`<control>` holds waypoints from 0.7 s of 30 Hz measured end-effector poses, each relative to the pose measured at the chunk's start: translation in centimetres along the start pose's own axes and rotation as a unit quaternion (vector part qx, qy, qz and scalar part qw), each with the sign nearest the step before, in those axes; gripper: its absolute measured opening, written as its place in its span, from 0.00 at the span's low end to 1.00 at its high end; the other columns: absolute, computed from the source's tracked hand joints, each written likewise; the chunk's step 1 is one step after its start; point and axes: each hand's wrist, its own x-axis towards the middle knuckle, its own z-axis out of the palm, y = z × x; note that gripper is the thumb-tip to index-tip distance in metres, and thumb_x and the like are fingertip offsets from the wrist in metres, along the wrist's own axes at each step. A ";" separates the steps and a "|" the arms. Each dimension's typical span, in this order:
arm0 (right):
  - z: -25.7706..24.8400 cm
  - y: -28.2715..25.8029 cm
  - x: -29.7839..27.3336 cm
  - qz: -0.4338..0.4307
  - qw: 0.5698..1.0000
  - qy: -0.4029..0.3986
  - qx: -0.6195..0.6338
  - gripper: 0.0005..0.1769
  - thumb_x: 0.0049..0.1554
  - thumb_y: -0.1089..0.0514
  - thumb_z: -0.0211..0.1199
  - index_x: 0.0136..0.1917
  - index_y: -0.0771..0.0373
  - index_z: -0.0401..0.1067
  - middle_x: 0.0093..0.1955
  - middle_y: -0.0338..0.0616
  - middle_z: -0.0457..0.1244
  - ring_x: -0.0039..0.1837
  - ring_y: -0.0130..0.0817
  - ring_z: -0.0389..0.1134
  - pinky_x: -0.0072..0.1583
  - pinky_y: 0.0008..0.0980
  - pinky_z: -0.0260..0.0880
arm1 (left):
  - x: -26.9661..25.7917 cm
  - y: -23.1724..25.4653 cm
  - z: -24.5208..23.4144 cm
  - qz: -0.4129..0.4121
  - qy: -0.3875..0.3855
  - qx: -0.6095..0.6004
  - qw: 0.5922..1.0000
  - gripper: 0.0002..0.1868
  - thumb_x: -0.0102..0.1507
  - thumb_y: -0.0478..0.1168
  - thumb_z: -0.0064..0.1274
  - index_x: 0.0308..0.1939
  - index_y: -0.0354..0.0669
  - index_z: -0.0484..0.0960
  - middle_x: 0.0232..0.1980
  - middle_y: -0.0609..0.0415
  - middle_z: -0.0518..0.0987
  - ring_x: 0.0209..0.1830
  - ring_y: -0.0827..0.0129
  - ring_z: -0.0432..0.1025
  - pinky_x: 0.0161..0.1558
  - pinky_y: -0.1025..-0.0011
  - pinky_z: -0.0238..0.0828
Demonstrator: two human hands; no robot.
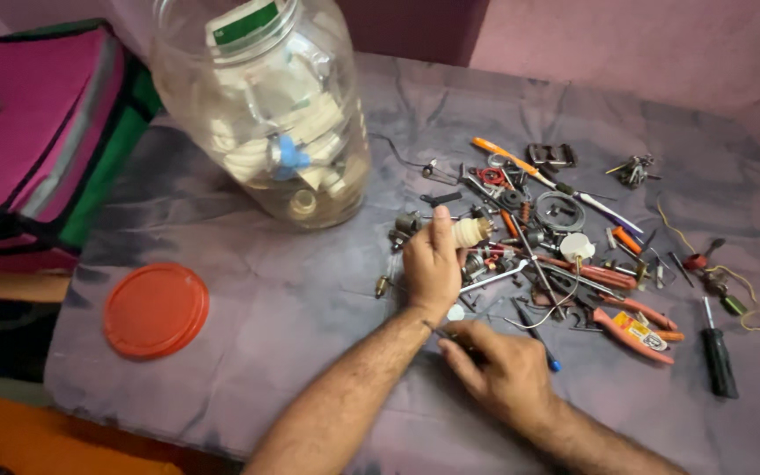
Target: The person assembles and disassembles small mechanical and electrical components, including a blue and white housing and a white cylindrical part, using a screwdriver and by hand.
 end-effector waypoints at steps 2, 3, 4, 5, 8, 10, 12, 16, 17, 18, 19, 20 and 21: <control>0.0 -0.1 0.0 -0.013 1.000 0.000 0.015 0.11 0.51 0.54 0.72 0.48 0.55 0.78 0.29 0.44 0.68 0.28 0.40 0.70 0.32 0.37 0.68 | 0.1 -0.1 0.0 0.004 0.001 -0.009 1.000 0.32 0.74 0.56 0.36 0.24 0.39 0.77 0.18 0.59 0.74 0.17 0.76 0.69 0.21 0.72 0.63; 0.3 -0.4 -0.2 -0.056 0.998 -0.016 0.010 0.11 0.51 0.54 0.72 0.48 0.55 0.79 0.30 0.45 0.68 0.29 0.41 0.69 0.33 0.38 0.68 | 0.1 -0.2 0.1 0.010 0.001 -0.010 1.000 0.32 0.74 0.56 0.36 0.24 0.39 0.77 0.18 0.59 0.74 0.18 0.76 0.68 0.21 0.72 0.63; 0.5 -0.5 -0.3 -0.099 0.995 -0.031 0.006 0.12 0.50 0.54 0.72 0.48 0.55 0.79 0.31 0.46 0.68 0.30 0.43 0.69 0.34 0.39 0.69 | 0.2 -0.3 0.1 0.016 0.001 -0.011 1.000 0.32 0.74 0.56 0.36 0.24 0.39 0.77 0.18 0.59 0.73 0.18 0.76 0.68 0.22 0.72 0.63; 0.4 -0.6 -0.3 -0.103 0.994 -0.044 0.017 0.12 0.51 0.54 0.72 0.48 0.56 0.78 0.32 0.46 0.68 0.31 0.43 0.70 0.34 0.38 0.69 | 0.2 -0.4 0.1 0.012 -0.003 -0.025 1.000 0.32 0.74 0.56 0.36 0.25 0.39 0.77 0.19 0.59 0.74 0.18 0.76 0.68 0.22 0.72 0.62; 0.0 -0.3 -0.2 -0.055 0.997 -0.046 0.040 0.11 0.52 0.54 0.71 0.49 0.57 0.78 0.33 0.46 0.69 0.33 0.42 0.72 0.35 0.37 0.71 | 0.2 -0.6 -0.1 -0.004 -0.005 -0.041 0.999 0.30 0.74 0.55 0.37 0.26 0.39 0.78 0.20 0.60 0.74 0.19 0.77 0.68 0.22 0.73 0.63; -0.2 0.7 0.5 0.052 0.998 -0.001 0.036 0.11 0.52 0.55 0.71 0.49 0.57 0.78 0.33 0.46 0.70 0.32 0.38 0.74 0.34 0.35 0.72 | 0.5 -0.7 -0.2 -0.016 0.007 -0.026 1.000 0.29 0.74 0.55 0.37 0.27 0.39 0.78 0.21 0.60 0.75 0.18 0.77 0.69 0.22 0.74 0.64; -0.1 0.6 0.1 0.009 1.000 -0.022 0.012 0.12 0.49 0.55 0.72 0.48 0.57 0.79 0.32 0.47 0.70 0.31 0.42 0.72 0.34 0.37 0.71 | 0.5 -0.6 -0.3 -0.002 -0.001 -0.029 1.000 0.30 0.74 0.55 0.37 0.27 0.38 0.78 0.20 0.60 0.75 0.18 0.77 0.68 0.21 0.74 0.62; -0.4 -0.4 -0.8 -0.186 0.970 -0.138 0.078 0.11 0.56 0.55 0.72 0.51 0.59 0.77 0.36 0.44 0.70 0.35 0.43 0.72 0.37 0.40 0.71 | 0.2 -0.2 -0.5 0.000 -0.022 -0.030 0.999 0.30 0.74 0.56 0.36 0.28 0.39 0.78 0.20 0.60 0.74 0.17 0.77 0.66 0.21 0.74 0.60; -0.5 -0.3 -0.6 -0.173 0.976 -0.111 0.072 0.11 0.55 0.54 0.72 0.50 0.58 0.77 0.35 0.45 0.70 0.35 0.43 0.72 0.37 0.39 0.71 | 0.3 -0.2 -0.5 0.005 -0.019 -0.032 0.999 0.30 0.74 0.56 0.36 0.27 0.39 0.78 0.20 0.60 0.73 0.18 0.78 0.66 0.22 0.74 0.60; -0.5 -0.1 -0.2 -0.160 0.981 -0.086 0.066 0.11 0.54 0.54 0.72 0.50 0.58 0.78 0.35 0.45 0.70 0.35 0.43 0.72 0.37 0.39 0.71 | 0.3 -0.2 -0.4 0.010 -0.016 -0.035 0.999 0.30 0.74 0.56 0.35 0.27 0.39 0.77 0.20 0.60 0.73 0.18 0.78 0.66 0.22 0.74 0.60; -0.6 0.1 0.1 -0.146 0.986 -0.060 0.060 0.11 0.53 0.54 0.72 0.49 0.57 0.78 0.35 0.45 0.69 0.34 0.43 0.72 0.37 0.38 0.71 | 0.4 -0.2 -0.4 0.015 -0.013 -0.039 0.999 0.31 0.74 0.56 0.35 0.26 0.39 0.76 0.20 0.61 0.73 0.18 0.78 0.66 0.22 0.74 0.60; -0.7 0.2 0.3 -0.089 0.993 -0.049 0.054 0.12 0.52 0.54 0.72 0.49 0.57 0.78 0.34 0.45 0.69 0.34 0.42 0.72 0.36 0.38 0.72 | 0.4 -0.3 -0.4 0.011 -0.015 -0.034 0.999 0.31 0.74 0.56 0.35 0.26 0.39 0.76 0.20 0.61 0.73 0.18 0.78 0.66 0.21 0.74 0.59; -0.8 0.4 0.6 -0.031 0.998 -0.038 0.049 0.12 0.52 0.54 0.72 0.49 0.57 0.79 0.33 0.45 0.69 0.33 0.42 0.73 0.35 0.37 0.72 | 0.4 -0.4 -0.5 0.007 -0.018 -0.029 0.999 0.31 0.74 0.56 0.35 0.26 0.39 0.76 0.20 0.61 0.73 0.17 0.78 0.65 0.21 0.74 0.59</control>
